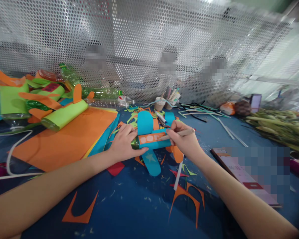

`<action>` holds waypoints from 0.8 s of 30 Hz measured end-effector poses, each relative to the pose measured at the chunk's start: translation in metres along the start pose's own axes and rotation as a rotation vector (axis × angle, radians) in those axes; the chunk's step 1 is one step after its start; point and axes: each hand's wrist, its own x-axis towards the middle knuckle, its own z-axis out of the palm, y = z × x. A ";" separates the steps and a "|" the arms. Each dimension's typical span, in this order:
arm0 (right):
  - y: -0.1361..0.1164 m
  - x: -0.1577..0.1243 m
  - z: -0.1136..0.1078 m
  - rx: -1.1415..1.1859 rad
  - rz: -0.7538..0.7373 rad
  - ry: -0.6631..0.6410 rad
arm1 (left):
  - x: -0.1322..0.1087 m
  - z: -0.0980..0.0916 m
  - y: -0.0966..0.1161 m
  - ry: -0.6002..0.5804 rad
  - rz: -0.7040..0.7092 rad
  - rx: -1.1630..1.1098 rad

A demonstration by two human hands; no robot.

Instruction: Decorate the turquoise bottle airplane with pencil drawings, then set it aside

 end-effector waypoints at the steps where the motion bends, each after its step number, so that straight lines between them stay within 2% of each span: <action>1: 0.000 0.000 0.000 0.001 0.002 0.004 | 0.000 0.000 0.000 -0.001 -0.001 0.002; 12: -0.002 0.001 -0.001 0.076 -0.021 0.028 | 0.000 0.000 0.000 0.002 0.015 0.016; 19: -0.007 0.000 -0.006 0.103 -0.061 0.136 | -0.001 0.001 -0.001 -0.002 0.007 0.012; 24: 0.001 0.003 -0.005 0.001 -0.018 0.079 | 0.000 0.001 -0.001 -0.011 -0.003 0.001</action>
